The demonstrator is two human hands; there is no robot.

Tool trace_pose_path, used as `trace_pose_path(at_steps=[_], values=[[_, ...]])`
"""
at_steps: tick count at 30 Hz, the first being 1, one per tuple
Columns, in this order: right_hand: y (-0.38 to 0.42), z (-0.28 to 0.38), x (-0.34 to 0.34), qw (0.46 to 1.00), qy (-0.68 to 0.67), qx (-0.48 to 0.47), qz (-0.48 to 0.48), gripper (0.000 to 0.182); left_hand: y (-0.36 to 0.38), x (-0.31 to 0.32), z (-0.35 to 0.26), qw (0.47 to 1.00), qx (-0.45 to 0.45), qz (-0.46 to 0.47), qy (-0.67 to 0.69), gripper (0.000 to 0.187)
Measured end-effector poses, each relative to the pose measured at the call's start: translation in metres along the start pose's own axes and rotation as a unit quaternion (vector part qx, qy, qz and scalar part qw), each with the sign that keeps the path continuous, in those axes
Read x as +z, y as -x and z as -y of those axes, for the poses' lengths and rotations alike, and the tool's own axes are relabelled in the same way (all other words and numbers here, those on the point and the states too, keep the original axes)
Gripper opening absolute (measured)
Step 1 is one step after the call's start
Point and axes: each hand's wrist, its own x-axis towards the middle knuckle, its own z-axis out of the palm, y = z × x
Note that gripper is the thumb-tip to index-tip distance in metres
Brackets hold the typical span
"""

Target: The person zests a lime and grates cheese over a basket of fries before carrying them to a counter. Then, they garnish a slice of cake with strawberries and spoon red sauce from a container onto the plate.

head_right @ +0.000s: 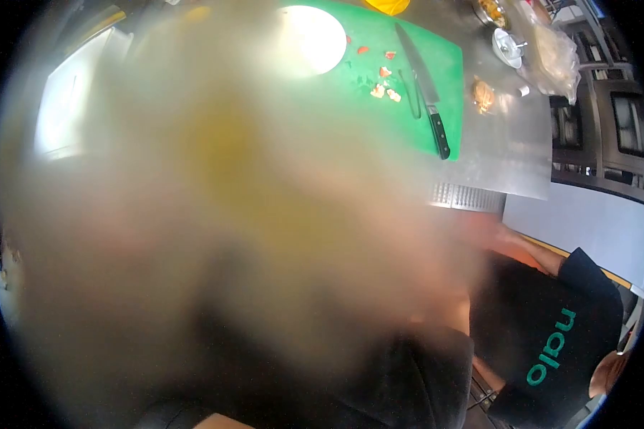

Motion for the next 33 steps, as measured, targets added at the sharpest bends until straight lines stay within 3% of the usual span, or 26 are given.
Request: trace_pose_path(at_steps=[1, 3, 5, 9, 10, 13, 17, 18, 19, 21, 23, 25, 29, 31, 33], values=[[-0.002, -0.002, 0.002, 0.998, 0.051, -0.011, 0.037, 0.015, -0.002, 0.001, 0.000, 1.000, 0.000, 0.001, -0.007, 0.012], [-0.003, 0.005, -0.011, 0.999, 0.007, -0.028, 0.040, 0.013, -0.003, 0.002, -0.001, 1.000, -0.007, -0.007, 0.005, 0.012], [-0.003, 0.018, -0.030, 0.998, -0.062, 0.013, -0.022, 0.011, -0.001, 0.003, -0.002, 1.000, -0.015, -0.008, 0.019, 0.012], [0.006, 0.000, -0.012, 0.997, -0.051, 0.028, 0.058, 0.012, 0.003, 0.004, 0.004, 0.999, -0.019, -0.033, 0.027, 0.011], [0.004, 0.003, -0.014, 0.997, -0.071, 0.005, -0.008, 0.013, 0.003, 0.005, 0.005, 0.999, -0.019, -0.044, 0.016, 0.010], [0.005, 0.010, -0.024, 0.997, -0.042, 0.016, -0.059, 0.014, 0.004, 0.002, -0.004, 0.997, -0.037, -0.046, 0.044, 0.010], [0.005, 0.013, -0.021, 1.000, -0.013, 0.021, 0.007, 0.014, 0.004, 0.003, 0.000, 0.998, -0.056, -0.027, 0.001, 0.011], [0.006, 0.016, -0.020, 0.995, -0.071, 0.019, -0.067, 0.013, 0.005, 0.006, 0.004, 0.998, -0.049, -0.039, 0.021, 0.011], [0.006, 0.017, -0.021, 0.995, -0.074, 0.020, -0.065, 0.013, 0.007, 0.005, 0.006, 0.997, -0.043, -0.051, 0.040, 0.012], [0.006, 0.016, -0.025, 0.997, -0.067, 0.023, 0.023, 0.012, 0.008, 0.002, 0.001, 0.997, -0.050, -0.041, 0.035, 0.013], [0.004, 0.012, -0.020, 0.998, -0.038, 0.018, 0.049, 0.012, 0.006, 0.000, -0.001, 0.998, -0.053, -0.031, 0.034, 0.014], [0.001, 0.016, -0.021, 0.997, -0.061, 0.005, -0.045, 0.011, 0.010, 0.000, 0.001, 0.997, -0.030, -0.035, -0.057, 0.016], [0.003, 0.014, -0.020, 0.999, 0.030, 0.004, -0.010, 0.012, 0.013, 0.002, 0.003, 0.994, -0.041, -0.039, -0.094, 0.019], [0.010, 0.009, -0.012, 0.997, -0.052, 0.030, -0.052, 0.013, 0.014, 0.003, 0.000, 0.993, -0.082, -0.054, -0.063, 0.041], [0.013, 0.009, -0.019, 0.995, -0.055, 0.056, -0.056, 0.012, 0.011, 0.006, -0.003, 0.991, -0.102, -0.082, -0.037, 0.052]])
